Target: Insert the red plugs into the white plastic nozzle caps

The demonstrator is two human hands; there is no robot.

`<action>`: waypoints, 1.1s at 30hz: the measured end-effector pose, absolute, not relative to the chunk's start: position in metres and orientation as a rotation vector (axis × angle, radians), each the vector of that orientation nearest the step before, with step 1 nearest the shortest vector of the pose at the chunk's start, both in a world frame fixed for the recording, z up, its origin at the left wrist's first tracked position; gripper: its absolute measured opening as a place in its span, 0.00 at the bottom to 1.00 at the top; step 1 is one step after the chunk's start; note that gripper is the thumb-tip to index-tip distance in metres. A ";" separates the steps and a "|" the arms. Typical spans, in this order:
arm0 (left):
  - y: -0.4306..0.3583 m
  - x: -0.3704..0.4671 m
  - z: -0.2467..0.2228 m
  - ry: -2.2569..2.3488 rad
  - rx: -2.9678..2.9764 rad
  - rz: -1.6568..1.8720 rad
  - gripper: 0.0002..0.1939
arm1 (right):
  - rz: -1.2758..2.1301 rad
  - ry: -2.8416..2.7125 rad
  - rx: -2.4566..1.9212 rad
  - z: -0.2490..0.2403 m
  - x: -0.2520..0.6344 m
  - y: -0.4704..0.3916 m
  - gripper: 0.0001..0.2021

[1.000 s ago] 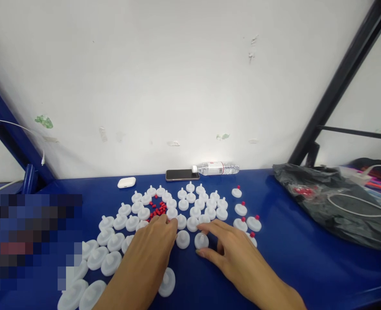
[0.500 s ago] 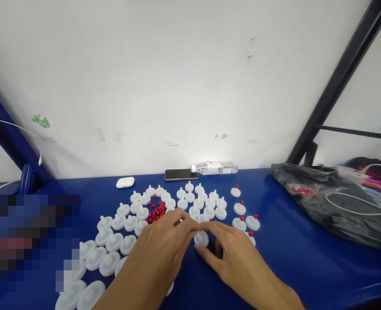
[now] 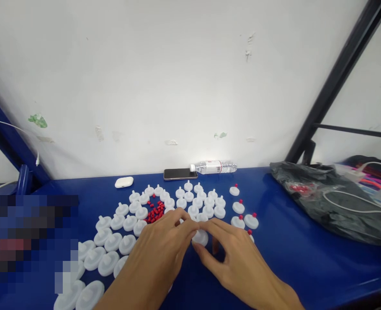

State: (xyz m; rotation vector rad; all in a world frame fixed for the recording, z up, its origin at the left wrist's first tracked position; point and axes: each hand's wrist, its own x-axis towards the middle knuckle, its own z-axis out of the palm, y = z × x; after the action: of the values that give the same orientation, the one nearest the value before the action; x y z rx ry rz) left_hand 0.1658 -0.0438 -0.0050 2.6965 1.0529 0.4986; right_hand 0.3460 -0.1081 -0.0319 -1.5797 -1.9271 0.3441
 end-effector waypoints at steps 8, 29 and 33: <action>-0.046 0.167 -0.007 0.967 2.623 0.593 0.16 | 0.168 -1.920 -1.442 -0.040 0.350 -0.106 0.15; -0.064 0.170 0.025 0.876 1.640 0.552 0.31 | -0.291 -1.840 -0.988 -0.029 0.352 -0.114 0.10; -0.068 0.169 0.037 0.843 1.577 0.507 0.11 | -0.314 -1.858 -0.937 -0.030 0.351 -0.114 0.09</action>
State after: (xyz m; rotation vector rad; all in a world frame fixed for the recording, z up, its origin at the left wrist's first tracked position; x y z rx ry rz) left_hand 0.1691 -0.0684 0.0367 1.5769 0.8432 0.5070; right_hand 0.3510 -0.1138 -0.0296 -0.9368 -1.8583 -0.3141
